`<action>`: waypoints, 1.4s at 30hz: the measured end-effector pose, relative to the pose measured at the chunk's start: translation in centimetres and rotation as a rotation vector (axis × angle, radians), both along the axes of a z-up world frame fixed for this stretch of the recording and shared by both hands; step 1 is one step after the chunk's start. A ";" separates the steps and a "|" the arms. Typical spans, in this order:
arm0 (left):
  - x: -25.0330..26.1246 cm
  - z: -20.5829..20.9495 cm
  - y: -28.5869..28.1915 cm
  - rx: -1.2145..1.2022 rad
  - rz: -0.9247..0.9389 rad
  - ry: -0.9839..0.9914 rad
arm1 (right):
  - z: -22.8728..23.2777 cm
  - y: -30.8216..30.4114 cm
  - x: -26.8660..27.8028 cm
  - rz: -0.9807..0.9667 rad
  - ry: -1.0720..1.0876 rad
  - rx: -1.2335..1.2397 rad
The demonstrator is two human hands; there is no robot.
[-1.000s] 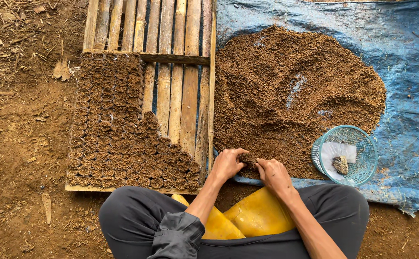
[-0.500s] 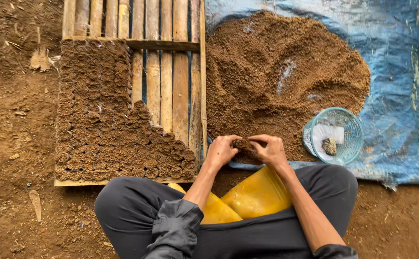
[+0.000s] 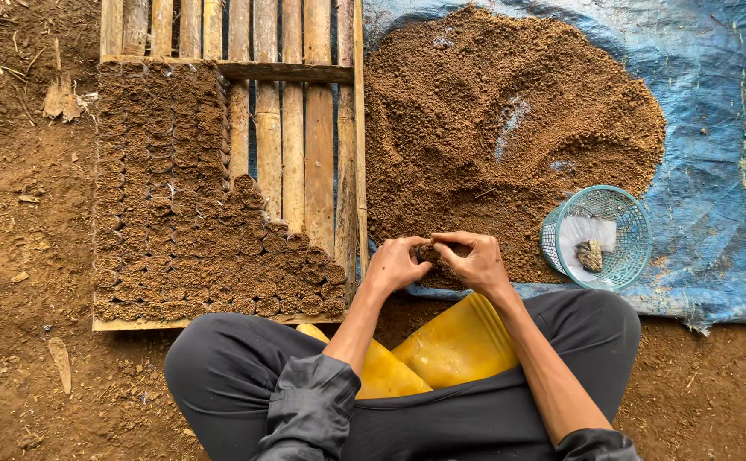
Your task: The person sits on the ground and fills a wooden seedling tray with soil. They take small plastic bags from a basket, open them, and pour the contents into the tray's compartments. The person then uses their hands to spread and level the soil within the tray.
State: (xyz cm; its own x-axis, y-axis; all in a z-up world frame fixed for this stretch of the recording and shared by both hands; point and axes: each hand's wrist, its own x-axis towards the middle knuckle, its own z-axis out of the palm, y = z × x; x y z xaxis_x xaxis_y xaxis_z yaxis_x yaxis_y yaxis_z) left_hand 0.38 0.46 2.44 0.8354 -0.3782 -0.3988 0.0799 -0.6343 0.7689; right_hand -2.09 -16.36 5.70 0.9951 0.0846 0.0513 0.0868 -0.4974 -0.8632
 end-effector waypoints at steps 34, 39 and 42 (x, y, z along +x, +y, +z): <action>-0.1 0.5 0.3 -0.102 0.061 -0.087 | 0.3 -0.5 0.4 -0.010 0.311 -0.109; -0.5 1.2 0.5 -0.108 0.061 -0.102 | -1.3 -1.1 0.5 -0.052 0.336 -0.084; -0.6 1.3 0.6 -0.106 0.058 -0.100 | -1.5 -1.0 0.5 -0.061 0.321 -0.104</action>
State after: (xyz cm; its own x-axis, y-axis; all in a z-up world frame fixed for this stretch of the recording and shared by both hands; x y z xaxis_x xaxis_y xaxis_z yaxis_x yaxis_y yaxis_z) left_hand -0.18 1.03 3.73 0.8907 -0.3635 -0.2728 0.0335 -0.5461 0.8371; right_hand -1.63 -17.37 4.23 0.9624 0.0127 -0.2712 -0.2139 -0.5798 -0.7862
